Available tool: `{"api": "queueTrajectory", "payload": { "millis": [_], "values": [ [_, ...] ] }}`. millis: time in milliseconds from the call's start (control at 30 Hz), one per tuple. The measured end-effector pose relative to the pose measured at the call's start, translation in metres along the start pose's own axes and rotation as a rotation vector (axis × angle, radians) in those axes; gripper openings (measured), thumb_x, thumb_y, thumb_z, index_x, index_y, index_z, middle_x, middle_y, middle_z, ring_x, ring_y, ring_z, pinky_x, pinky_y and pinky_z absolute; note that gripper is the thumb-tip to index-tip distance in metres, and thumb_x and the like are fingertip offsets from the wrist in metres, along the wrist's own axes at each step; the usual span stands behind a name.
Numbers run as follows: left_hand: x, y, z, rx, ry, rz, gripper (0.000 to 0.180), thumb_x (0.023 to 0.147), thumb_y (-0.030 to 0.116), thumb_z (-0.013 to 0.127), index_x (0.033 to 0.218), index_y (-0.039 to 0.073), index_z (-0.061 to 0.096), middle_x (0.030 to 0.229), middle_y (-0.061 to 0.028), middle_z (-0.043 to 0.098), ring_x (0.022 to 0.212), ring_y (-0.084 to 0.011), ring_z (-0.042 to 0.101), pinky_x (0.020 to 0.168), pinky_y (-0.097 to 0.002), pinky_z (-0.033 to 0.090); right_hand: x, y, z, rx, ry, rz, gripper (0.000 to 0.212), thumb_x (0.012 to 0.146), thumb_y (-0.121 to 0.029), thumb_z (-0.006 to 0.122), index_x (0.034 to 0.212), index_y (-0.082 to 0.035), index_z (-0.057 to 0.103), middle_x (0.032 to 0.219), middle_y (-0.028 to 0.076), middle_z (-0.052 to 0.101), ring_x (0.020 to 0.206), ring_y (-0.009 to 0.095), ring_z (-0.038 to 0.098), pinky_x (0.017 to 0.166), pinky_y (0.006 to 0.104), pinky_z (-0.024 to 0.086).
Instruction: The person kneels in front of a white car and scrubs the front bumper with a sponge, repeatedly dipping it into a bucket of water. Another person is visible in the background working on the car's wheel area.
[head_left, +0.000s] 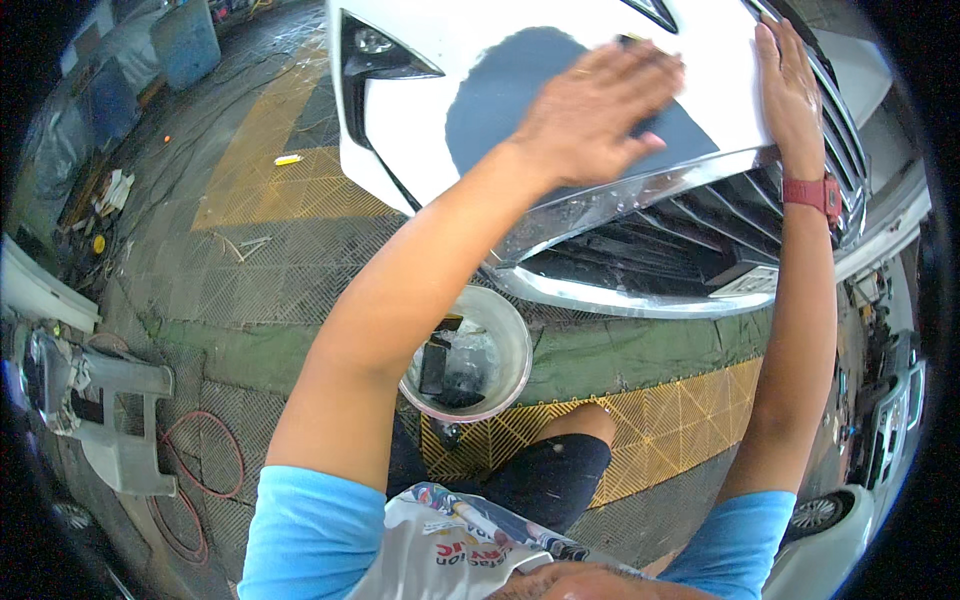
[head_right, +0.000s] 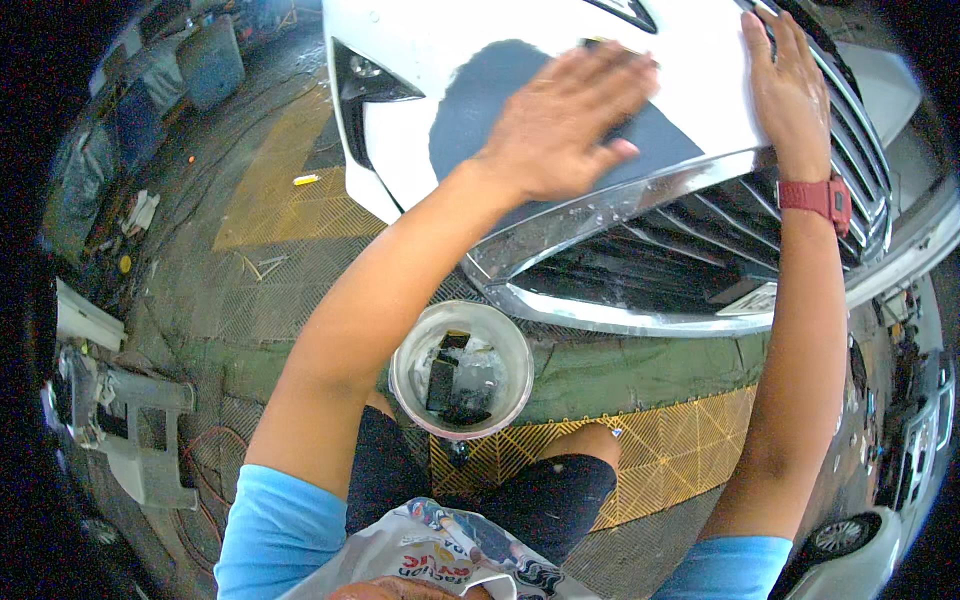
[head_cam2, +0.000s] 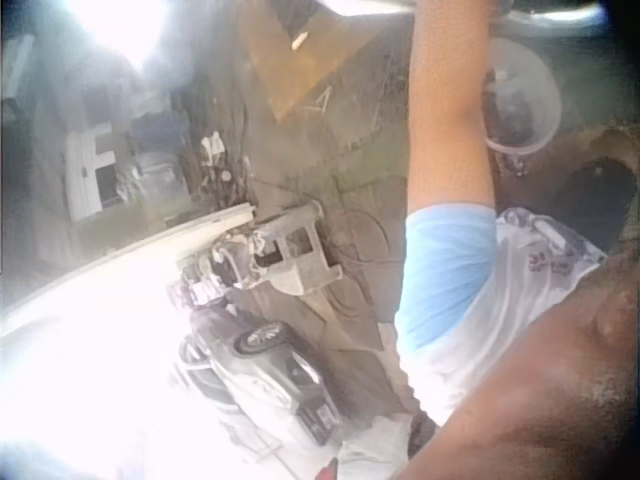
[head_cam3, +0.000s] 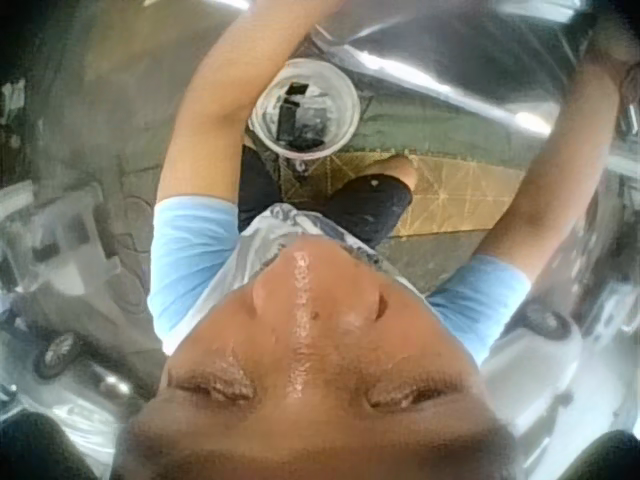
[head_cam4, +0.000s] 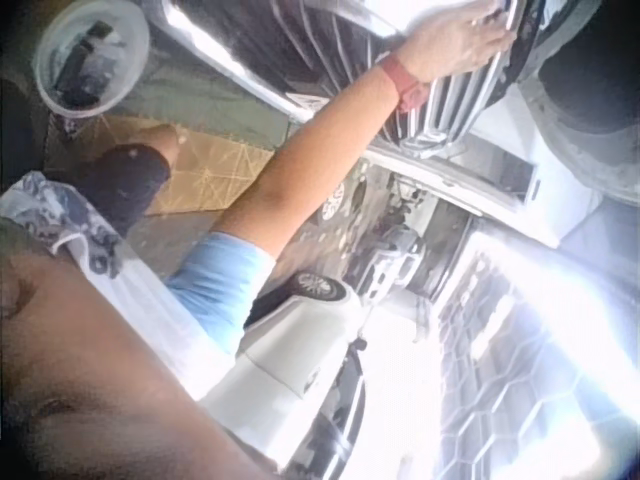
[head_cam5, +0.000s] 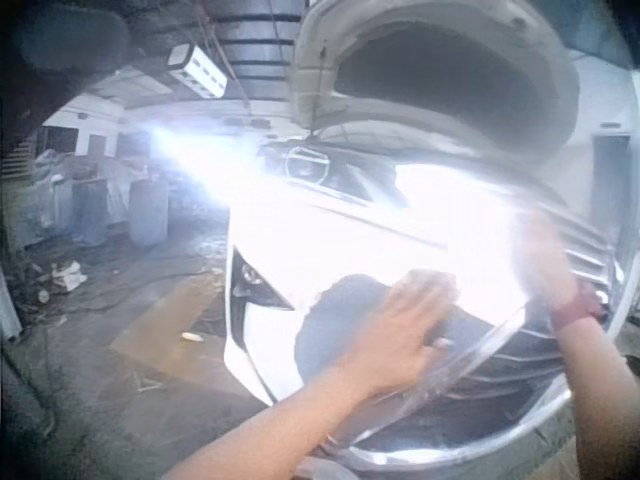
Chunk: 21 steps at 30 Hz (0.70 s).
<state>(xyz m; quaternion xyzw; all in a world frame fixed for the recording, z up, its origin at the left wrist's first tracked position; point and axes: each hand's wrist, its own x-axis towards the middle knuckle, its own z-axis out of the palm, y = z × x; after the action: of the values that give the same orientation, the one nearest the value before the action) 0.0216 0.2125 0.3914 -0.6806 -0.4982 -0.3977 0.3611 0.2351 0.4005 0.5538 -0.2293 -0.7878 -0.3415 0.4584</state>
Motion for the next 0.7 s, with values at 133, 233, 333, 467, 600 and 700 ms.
{"api": "queueTrajectory", "payload": {
  "millis": [133,233,333,467,600,700],
  "values": [
    [-0.049,-0.048,-0.011,0.127,0.315,-0.348,0.071,0.111,0.040,0.049,0.172,0.010,0.027,0.179,-0.0144,0.024,0.166,-0.0364,0.017,0.134,-0.0531,0.014,0.011,-0.002,0.006,0.167,0.060,0.029,0.070,0.111,-0.063,0.040,0.154,-0.011,0.059,0.164,0.022,0.049,0.154,0.040,0.043,0.128,0.0476,0.033],
    [-0.086,0.011,0.014,0.002,0.325,-0.600,0.073,0.112,0.037,0.045,0.172,0.003,0.020,0.179,-0.0223,0.019,0.166,-0.0416,0.014,0.133,-0.0548,0.012,0.010,-0.009,0.008,0.185,0.052,0.034,0.072,0.109,-0.066,0.040,0.154,-0.013,0.059,0.165,0.022,0.048,0.154,0.038,0.043,0.128,0.0464,0.033],
    [-0.166,0.037,0.023,-0.017,0.145,-0.590,0.074,0.113,0.038,0.040,0.171,-0.002,0.018,0.178,-0.0275,0.016,0.165,-0.0444,0.014,0.133,-0.0555,0.013,0.008,-0.011,0.000,0.119,0.024,0.057,0.073,0.109,-0.068,0.038,0.155,-0.014,0.058,0.165,0.021,0.047,0.154,0.038,0.043,0.128,0.0453,0.033],
    [-0.135,0.012,0.014,-0.031,0.227,-0.680,0.072,0.114,0.039,0.036,0.171,-0.001,0.019,0.177,-0.0278,0.017,0.165,-0.0462,0.015,0.133,-0.0565,0.012,0.008,-0.013,0.006,0.151,0.041,0.093,0.076,0.109,-0.070,0.037,0.155,-0.013,0.058,0.166,0.021,0.047,0.154,0.039,0.042,0.128,0.0458,0.032],
    [-0.109,0.006,0.012,-0.102,0.299,-0.757,0.070,0.114,0.037,0.034,0.171,0.000,0.018,0.177,-0.0285,0.017,0.165,-0.0479,0.013,0.133,-0.0568,0.010,0.009,-0.008,-0.004,0.123,0.060,0.057,0.077,0.109,-0.070,0.038,0.154,-0.012,0.059,0.164,0.022,0.048,0.154,0.039,0.042,0.128,0.0460,0.031],
    [-0.212,0.037,0.030,-0.063,0.205,-0.785,0.069,0.115,0.036,0.036,0.171,-0.001,0.017,0.177,-0.0287,0.016,0.164,-0.0487,0.014,0.133,-0.0570,0.010,0.011,-0.013,-0.004,0.140,0.041,0.077,0.078,0.108,-0.071,0.039,0.155,-0.011,0.058,0.164,0.022,0.049,0.154,0.040,0.042,0.128,0.0460,0.032]
  ]
}}
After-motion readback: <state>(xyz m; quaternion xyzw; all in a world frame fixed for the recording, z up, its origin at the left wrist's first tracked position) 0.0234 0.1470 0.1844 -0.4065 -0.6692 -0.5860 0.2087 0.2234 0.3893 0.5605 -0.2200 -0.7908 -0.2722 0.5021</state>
